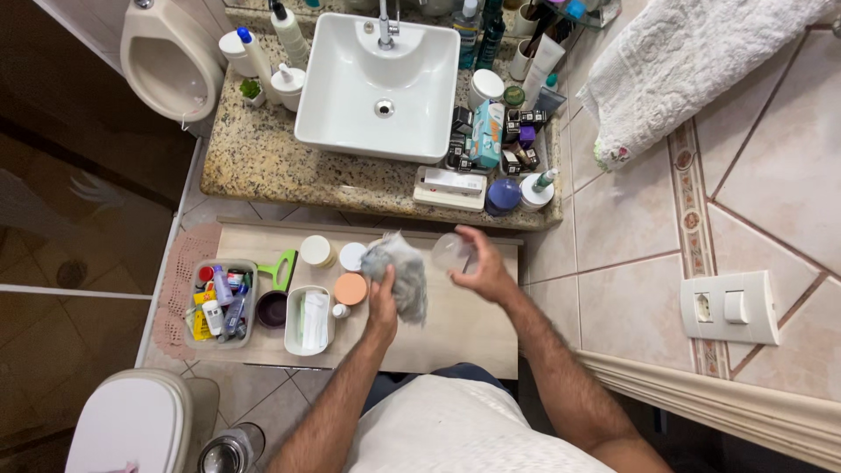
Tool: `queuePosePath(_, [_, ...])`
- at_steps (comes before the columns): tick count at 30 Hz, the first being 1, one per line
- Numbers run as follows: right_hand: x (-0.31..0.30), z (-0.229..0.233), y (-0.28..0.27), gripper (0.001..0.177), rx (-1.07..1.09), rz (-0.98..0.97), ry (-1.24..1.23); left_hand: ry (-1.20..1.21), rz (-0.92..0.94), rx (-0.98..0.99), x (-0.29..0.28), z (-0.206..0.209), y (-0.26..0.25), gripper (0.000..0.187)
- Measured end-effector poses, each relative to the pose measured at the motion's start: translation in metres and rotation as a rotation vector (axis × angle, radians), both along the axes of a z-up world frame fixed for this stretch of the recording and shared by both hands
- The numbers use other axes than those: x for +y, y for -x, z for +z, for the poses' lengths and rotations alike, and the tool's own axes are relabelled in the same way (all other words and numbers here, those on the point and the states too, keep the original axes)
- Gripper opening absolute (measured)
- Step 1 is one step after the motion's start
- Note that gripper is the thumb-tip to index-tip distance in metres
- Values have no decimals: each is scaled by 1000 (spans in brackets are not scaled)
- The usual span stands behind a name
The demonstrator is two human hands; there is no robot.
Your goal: The person wipes a wooden drawer with a cloth, then moves various toiletries and containers from the bathroom countertop into the drawer. The person arranges the items inside the drawer and closes it.
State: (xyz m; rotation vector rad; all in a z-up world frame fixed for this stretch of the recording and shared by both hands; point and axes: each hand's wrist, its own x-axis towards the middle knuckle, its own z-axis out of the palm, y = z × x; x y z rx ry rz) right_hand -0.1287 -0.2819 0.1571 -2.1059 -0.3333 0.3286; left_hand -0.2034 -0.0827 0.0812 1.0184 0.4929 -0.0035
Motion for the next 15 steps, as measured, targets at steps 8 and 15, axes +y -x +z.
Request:
queuePosePath(8, [34, 14, 33, 67, -542, 150, 28, -378, -255, -402, -8, 42, -27, 54])
queuePosePath(15, [52, -29, 26, 47, 747, -119, -699, -762, -481, -703, 20, 97, -26, 39])
